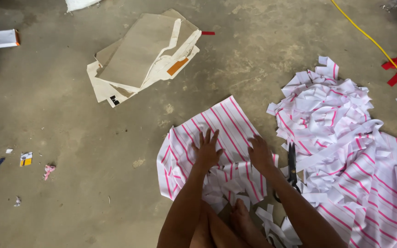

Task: Cutting a large piece of striped fabric into long strips using scissors

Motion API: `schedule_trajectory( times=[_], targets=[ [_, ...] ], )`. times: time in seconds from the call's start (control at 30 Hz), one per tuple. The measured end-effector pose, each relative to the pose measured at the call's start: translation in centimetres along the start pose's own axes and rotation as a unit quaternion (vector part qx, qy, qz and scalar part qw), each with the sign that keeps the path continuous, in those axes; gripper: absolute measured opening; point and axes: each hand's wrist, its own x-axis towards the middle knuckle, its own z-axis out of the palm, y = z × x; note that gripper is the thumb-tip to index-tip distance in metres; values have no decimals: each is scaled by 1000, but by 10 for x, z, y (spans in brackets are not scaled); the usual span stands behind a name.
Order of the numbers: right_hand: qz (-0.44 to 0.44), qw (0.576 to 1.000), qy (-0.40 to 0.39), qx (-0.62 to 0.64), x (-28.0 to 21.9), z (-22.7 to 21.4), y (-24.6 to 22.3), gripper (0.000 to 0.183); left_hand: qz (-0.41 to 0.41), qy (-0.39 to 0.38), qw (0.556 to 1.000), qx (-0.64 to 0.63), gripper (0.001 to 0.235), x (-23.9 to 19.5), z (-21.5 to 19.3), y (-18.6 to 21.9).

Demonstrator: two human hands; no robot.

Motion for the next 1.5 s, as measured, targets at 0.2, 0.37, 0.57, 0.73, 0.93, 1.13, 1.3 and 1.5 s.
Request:
schedule_trajectory(
  times=[0.2, 0.37, 0.57, 0.73, 0.93, 1.13, 1.3, 1.5],
  targets=[
    [-72, 974, -8, -215, -98, 27, 47, 32, -10, -69, 995, 67, 124, -2, 10, -22],
    [-232, 961, 42, -146, -133, 33, 60, 6, 0, -83, 996, 41, 125, 1, 7, -34],
    [77, 973, -211, -44, -151, -17, 39, 20, 27, -72, 994, 73, 106, 8, 24, -21],
    [213, 951, -118, -189, -151, -20, 94, 40, 345, 196, 908, 137, 61, 22, 159, 13],
    [263, 945, -124, -148, -152, -29, 87, 59, 507, 213, 824, 134, 17, -15, 196, 60],
    [276, 948, -122, -105, -160, -63, 62, 51, 434, -23, 884, 171, 18, -18, 169, 52],
    [299, 941, -127, -90, -162, -110, 16, 74, 364, -143, 920, 5, 22, -23, 154, 41],
    [328, 928, -164, -67, -154, -85, 59, 49, 424, 102, 886, 160, 17, -6, 174, 47]
  ],
)
